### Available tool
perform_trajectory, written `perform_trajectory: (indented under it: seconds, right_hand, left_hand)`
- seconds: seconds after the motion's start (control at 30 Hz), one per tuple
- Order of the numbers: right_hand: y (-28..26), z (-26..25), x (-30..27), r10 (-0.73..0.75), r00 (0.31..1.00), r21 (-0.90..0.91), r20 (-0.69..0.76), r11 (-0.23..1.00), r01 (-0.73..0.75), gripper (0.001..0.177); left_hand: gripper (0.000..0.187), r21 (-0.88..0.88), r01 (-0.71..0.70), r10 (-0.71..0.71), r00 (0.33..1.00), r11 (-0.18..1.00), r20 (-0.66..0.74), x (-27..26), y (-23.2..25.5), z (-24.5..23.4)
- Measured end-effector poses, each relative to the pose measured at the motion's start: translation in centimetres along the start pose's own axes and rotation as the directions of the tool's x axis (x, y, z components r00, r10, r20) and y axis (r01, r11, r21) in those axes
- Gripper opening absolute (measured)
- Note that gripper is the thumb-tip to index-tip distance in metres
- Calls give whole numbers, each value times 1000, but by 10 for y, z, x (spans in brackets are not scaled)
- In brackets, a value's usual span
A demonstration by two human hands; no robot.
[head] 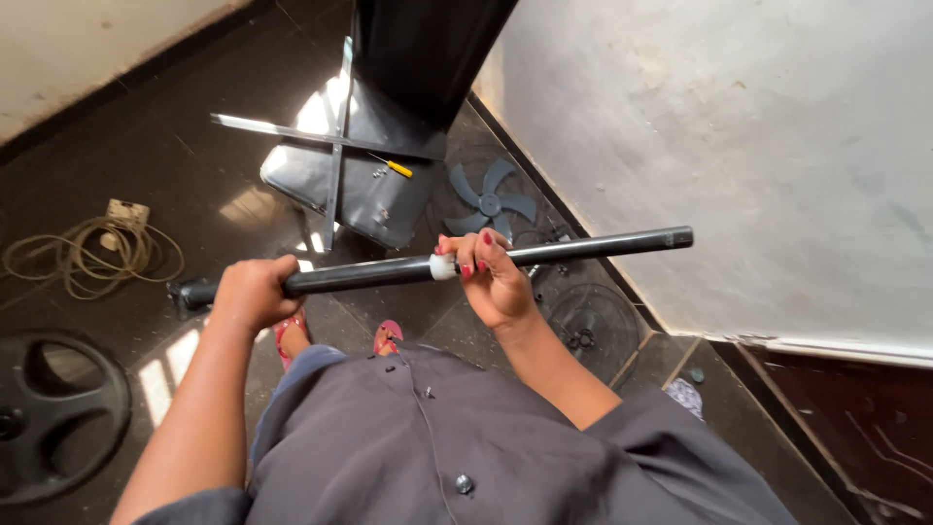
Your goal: The person uses a yellow screwdriver to loosen and remove screws from a metal fan stand base. After detaching the central pole, they slide a white plastic sleeve onto the pole and place the assembly on the floor.
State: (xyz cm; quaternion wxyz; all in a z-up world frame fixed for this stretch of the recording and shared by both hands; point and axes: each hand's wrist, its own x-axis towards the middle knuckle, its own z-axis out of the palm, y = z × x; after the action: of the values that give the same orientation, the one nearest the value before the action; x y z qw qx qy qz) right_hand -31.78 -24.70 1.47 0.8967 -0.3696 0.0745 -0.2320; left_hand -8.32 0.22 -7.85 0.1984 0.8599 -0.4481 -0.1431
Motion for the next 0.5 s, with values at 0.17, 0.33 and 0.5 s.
perform_trajectory:
  seconds: [0.17,0.33,0.5]
  right_hand:
    - [-2,-6,4,7,995,203,-102,979,14,43]
    - [12,6,10,55,995,279,-88,960,-28,41]
    - [14,7,10,169,969,-26,-182,984,-176,25]
  left_hand:
    - [39,-41,-26,28,998,999,63,1,64,-38]
    - [52,-314,-242,240,970,918,-47,24,139,-46]
    - [31,-114,-111,112,994,987,-3,32,146,-20]
